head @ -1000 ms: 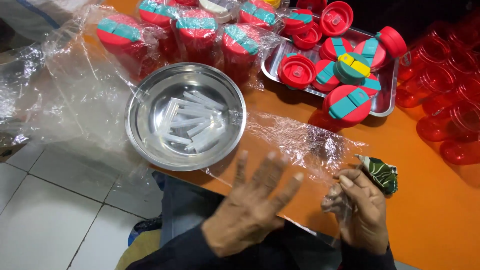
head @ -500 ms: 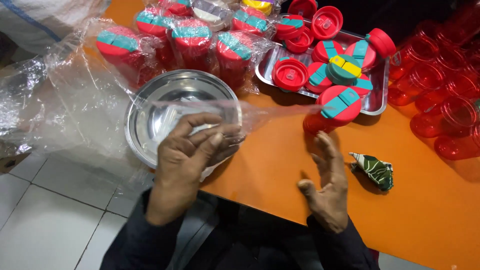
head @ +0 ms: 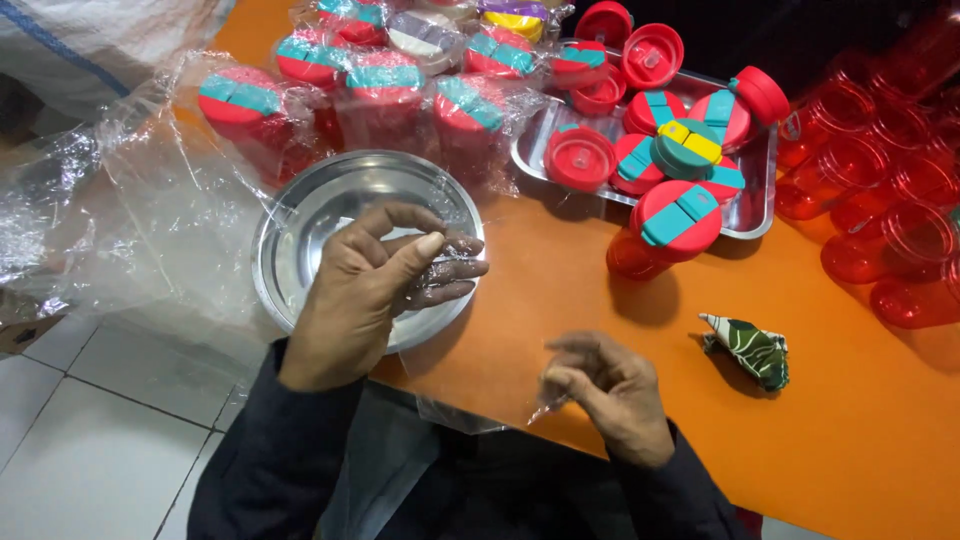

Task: Assembling plastic containers by inserting straws into lids, placing lids on cups, and wrapping components in plastic film.

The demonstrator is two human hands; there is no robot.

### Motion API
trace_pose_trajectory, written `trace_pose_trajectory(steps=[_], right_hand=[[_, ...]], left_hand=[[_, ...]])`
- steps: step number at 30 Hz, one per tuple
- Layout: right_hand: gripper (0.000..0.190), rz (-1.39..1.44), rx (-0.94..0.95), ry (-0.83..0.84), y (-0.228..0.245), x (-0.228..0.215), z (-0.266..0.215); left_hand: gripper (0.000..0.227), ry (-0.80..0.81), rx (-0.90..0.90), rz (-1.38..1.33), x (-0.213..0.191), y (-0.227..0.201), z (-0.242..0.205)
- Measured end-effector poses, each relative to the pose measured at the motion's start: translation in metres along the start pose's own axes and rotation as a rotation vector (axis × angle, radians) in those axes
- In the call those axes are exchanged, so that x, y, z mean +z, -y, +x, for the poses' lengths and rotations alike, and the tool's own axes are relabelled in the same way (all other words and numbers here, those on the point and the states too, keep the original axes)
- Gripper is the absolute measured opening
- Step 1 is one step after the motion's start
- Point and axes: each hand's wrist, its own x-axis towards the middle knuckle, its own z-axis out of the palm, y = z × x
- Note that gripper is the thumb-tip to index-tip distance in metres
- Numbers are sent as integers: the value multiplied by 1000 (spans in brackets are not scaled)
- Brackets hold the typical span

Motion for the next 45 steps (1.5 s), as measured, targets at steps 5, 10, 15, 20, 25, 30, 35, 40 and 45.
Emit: trace_pose_trajectory(steps=[5, 10, 15, 20, 25, 30, 35, 40, 45], right_hand=[[20, 66, 139, -106, -33, -16, -29], [18, 166, 189, -283, -68, -32, -45], [20, 145, 190, -338, -63, -31, -44], [65, 198, 289, -175, -42, -35, -22], [36, 178, 232, -215, -44, -37, -4], [17, 133, 287, -315, -59, -26, -25], [27, 190, 404, -446, -52, -10, -40], [31, 44, 581, -501, -23, -6, -33], [56, -739, 511, -354, -29, -40, -42]], left_hand=[[13, -41, -75, -92, -19, 44, 23], [38, -10, -194, -11, -7, 67, 28], [63, 132, -334, 158, -3, 80, 16], [50, 326, -403, 57, -17, 88, 10], [63, 416, -540, 198, -9, 70, -5], [78, 49, -163, 750, 8, 72, -25], [39, 57, 480, 869, 43, 99, -44], [33, 122, 461, 1172, 49, 192, -2], [41, 119, 542, 1514, 38, 222, 20]])
